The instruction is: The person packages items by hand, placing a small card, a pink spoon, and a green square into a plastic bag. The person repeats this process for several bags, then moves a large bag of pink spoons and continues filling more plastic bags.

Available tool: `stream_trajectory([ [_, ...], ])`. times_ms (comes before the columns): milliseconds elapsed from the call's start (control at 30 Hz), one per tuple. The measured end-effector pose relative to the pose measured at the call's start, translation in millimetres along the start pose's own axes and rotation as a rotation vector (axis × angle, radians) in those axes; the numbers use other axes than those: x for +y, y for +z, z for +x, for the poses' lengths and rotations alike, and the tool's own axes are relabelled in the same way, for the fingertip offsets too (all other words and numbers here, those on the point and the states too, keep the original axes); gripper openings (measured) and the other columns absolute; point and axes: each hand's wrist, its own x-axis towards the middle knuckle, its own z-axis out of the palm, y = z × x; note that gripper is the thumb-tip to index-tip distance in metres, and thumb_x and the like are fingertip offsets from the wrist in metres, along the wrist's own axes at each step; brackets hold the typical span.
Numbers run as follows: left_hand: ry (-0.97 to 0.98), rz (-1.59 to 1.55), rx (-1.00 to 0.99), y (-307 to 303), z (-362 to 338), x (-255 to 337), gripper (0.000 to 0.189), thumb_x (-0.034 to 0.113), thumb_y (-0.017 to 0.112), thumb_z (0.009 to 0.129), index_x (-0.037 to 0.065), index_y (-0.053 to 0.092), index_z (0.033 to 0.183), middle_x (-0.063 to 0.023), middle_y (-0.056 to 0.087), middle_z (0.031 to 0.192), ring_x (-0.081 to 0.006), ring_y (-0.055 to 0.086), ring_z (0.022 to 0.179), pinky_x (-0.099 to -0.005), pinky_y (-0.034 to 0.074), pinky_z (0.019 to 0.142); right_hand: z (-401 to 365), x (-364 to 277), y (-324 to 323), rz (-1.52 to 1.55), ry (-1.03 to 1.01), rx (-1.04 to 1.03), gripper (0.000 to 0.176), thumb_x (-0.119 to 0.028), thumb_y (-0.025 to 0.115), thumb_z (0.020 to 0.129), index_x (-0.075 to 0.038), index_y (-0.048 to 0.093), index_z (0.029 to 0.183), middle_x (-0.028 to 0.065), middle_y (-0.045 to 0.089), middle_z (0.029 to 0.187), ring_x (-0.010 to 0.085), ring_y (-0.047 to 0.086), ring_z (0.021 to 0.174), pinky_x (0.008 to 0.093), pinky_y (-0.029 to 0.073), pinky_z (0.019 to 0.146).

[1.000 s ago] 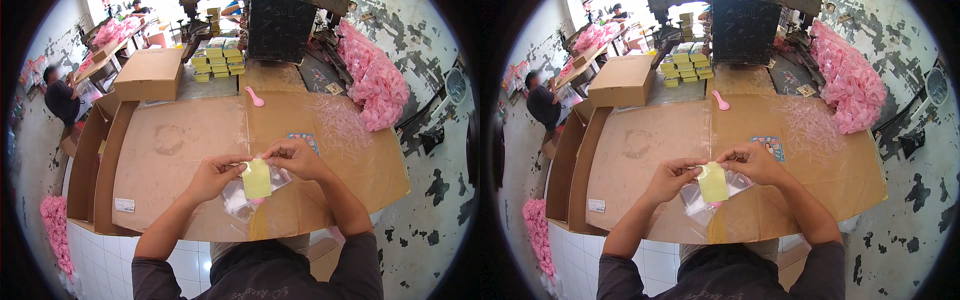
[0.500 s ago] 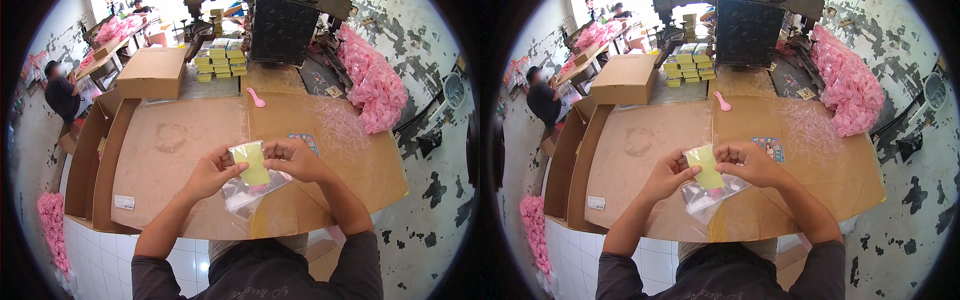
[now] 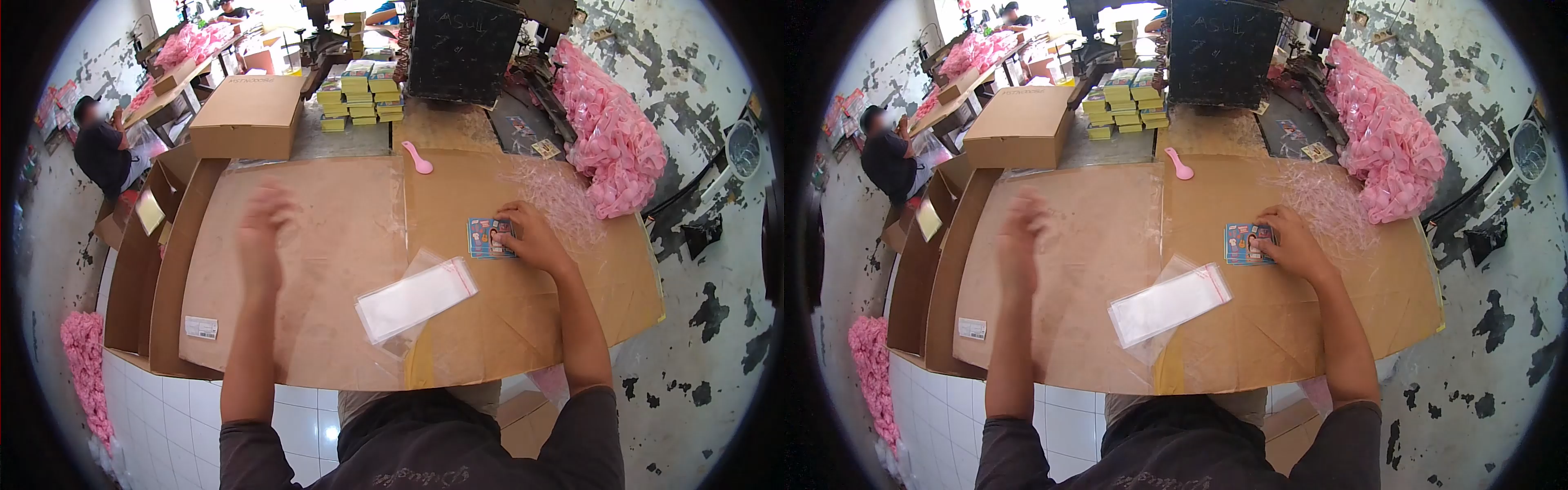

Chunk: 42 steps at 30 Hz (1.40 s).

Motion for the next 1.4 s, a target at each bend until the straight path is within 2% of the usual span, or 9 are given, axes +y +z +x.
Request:
stream_trajectory([
  [67, -0.087, 0.544, -0.284, 51.0, -32.7, -9.4, 0.032, 0.027, 0.073, 0.095, 0.007, 0.072, 0.121, -0.0050, 0.072, 0.102, -0.0194, 0.066, 0.089, -0.0354, 0.053, 0.082, 1.7, 0.0, 2.4, 0.015, -0.023, 0.080, 0.025, -0.013, 0.077, 0.088, 0.001, 0.068, 0.105, 0.0150, 0.066, 0.118, 0.0325, 0.062, 0.111, 0.0405, 0.048, 0.098],
  [133, 0.166, 0.775, -0.569, 78.1, -58.4, -22.4, 0.036, 0.028, 0.081, 0.086, 0.006, 0.072, 0.114, -0.0073, 0.068, 0.096, -0.0231, 0.064, 0.088, -0.0385, 0.051, 0.082, 2.5, -1.8, 2.5, 0.080, 0.077, 0.080, 0.022, -0.010, 0.077, 0.087, 0.000, 0.067, 0.104, 0.0122, 0.068, 0.109, 0.0297, 0.064, 0.105, 0.0390, 0.050, 0.093],
  [233, 0.466, 1.010, -0.577, 95.3, -75.3, -32.8, 0.031, 0.026, 0.084, 0.081, 0.007, 0.073, 0.103, -0.0086, 0.063, 0.093, -0.0227, 0.061, 0.087, -0.0352, 0.050, 0.078, -1.2, -5.0, 0.9, 0.258, 0.118, 0.096, 0.019, -0.008, 0.077, 0.088, -0.001, 0.067, 0.103, 0.0090, 0.069, 0.098, 0.0238, 0.066, 0.095, 0.0358, 0.051, 0.088],
  [467, -0.259, 0.478, -0.599, 97.9, -74.9, -31.3, 0.048, 0.005, 0.083, 0.084, 0.004, 0.061, 0.127, -0.0049, 0.065, 0.097, -0.0127, 0.062, 0.087, -0.0282, 0.051, 0.077, -12.0, -47.8, 13.3, 1.023, 0.016, -0.118, 0.011, -0.004, 0.073, 0.090, -0.002, 0.069, 0.100, 0.0058, 0.068, 0.098, 0.0173, 0.065, 0.093, 0.0328, 0.050, 0.086],
  [800, -0.221, 0.428, -0.590, 96.3, -74.8, -37.8, 0.045, 0.001, 0.078, 0.090, -0.002, 0.060, 0.131, -0.0055, 0.073, 0.093, -0.0087, 0.067, 0.082, -0.0250, 0.055, 0.078, -12.2, -88.1, 34.9, 0.513, -0.431, -0.179, 0.015, -0.003, 0.073, 0.084, -0.006, 0.068, 0.098, 0.0086, 0.069, 0.099, 0.0275, 0.066, 0.096, 0.0377, 0.049, 0.089],
  [967, -0.206, 0.483, -0.582, 87.5, -70.1, -42.2, 0.020, 0.003, 0.070, 0.097, -0.004, 0.066, 0.115, -0.0102, 0.075, 0.098, -0.0122, 0.071, 0.089, -0.0272, 0.057, 0.083, -13.8, -86.1, 41.8, 0.445, -0.324, -0.210, 0.015, -0.008, 0.075, 0.086, -0.006, 0.068, 0.100, 0.0102, 0.068, 0.095, 0.0292, 0.066, 0.092, 0.0395, 0.047, 0.091],
  [1167, -0.424, -0.108, -0.501, 81.2, -53.0, -17.8, 0.031, 0.000, 0.063, 0.099, -0.003, 0.056, 0.129, -0.0182, 0.075, 0.105, -0.0221, 0.074, 0.094, -0.0345, 0.060, 0.087, -13.4, -81.4, 41.4, 0.490, -0.178, -0.065, 0.022, -0.004, 0.074, 0.088, -0.005, 0.068, 0.109, 0.0094, 0.070, 0.100, 0.0228, 0.069, 0.092, 0.0358, 0.052, 0.086],
  [1300, -0.555, -0.098, -0.573, 85.1, -56.2, -9.2, 0.043, 0.002, 0.067, 0.099, -0.003, 0.049, 0.137, -0.0184, 0.076, 0.104, -0.0234, 0.075, 0.095, -0.0346, 0.061, 0.086, -12.2, -94.3, 39.6, 0.970, 0.197, 0.080, 0.035, 0.000, 0.069, 0.095, -0.001, 0.061, 0.129, 0.0086, 0.071, 0.110, 0.0146, 0.068, 0.102, 0.0303, 0.055, 0.086],
  [1400, -0.547, -0.068, -0.581, 89.1, -64.7, -12.6, 0.046, 0.005, 0.070, 0.098, -0.004, 0.049, 0.137, -0.0177, 0.076, 0.103, -0.0225, 0.075, 0.096, -0.0327, 0.061, 0.085, -11.0, -85.4, 41.1, 0.987, 0.117, 0.133, 0.040, -0.001, 0.066, 0.099, 0.000, 0.054, 0.136, 0.0097, 0.069, 0.113, 0.0137, 0.067, 0.105, 0.0287, 0.055, 0.090],
])
